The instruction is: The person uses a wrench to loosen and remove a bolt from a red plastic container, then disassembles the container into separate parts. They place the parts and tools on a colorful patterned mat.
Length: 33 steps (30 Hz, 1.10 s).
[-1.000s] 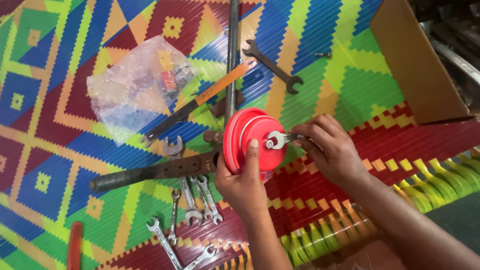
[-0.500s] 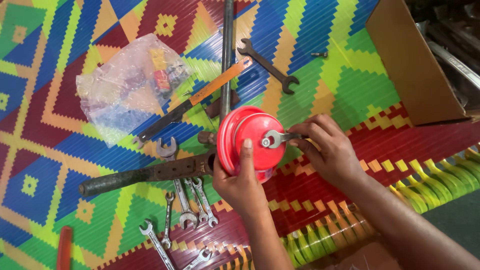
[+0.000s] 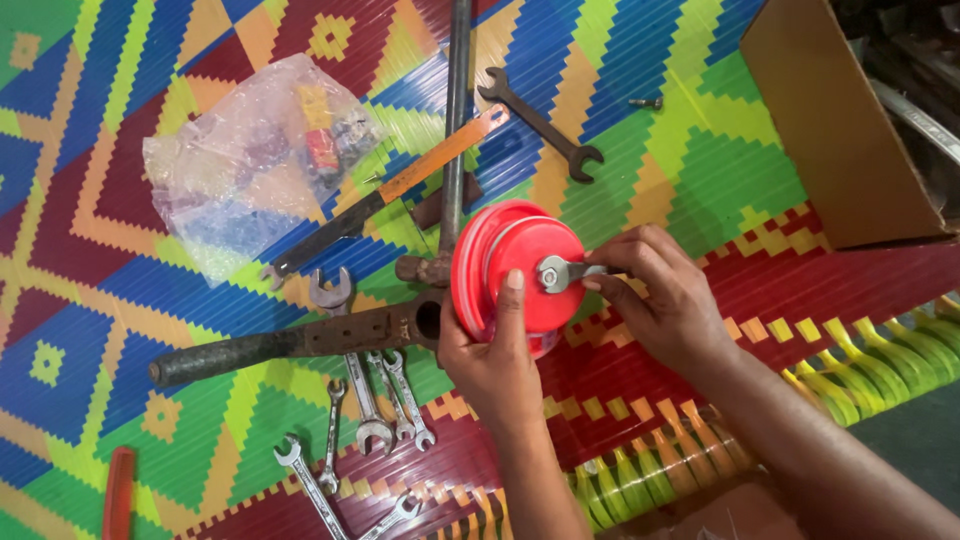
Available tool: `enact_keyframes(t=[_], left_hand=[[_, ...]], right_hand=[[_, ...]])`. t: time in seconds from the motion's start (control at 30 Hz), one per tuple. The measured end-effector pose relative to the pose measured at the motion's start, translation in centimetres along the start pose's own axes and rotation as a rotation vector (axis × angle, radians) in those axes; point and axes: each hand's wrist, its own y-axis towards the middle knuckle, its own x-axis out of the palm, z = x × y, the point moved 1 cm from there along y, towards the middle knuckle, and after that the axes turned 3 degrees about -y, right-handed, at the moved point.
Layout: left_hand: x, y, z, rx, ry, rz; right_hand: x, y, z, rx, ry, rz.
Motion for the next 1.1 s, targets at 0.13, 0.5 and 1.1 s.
enact_keyframes(t=[0.13,0.5,1.1], left_hand=[[-0.4,0.1,0.3,-0.006,0.112,-0.039],[-1.0,0.4,-0.1,-0.037,0.108,-0.12],[-1.6,0.0,2.2,0.033,0.384,-0.53]], right_hand=[[-0.2,0.1,0.1,0.018,0.033,-0.021],[-0.4,0.2,1.2,0.331,0.134,-0.055],[-5.3,1.0,1.2,0.324,-0.121,-0.347]])
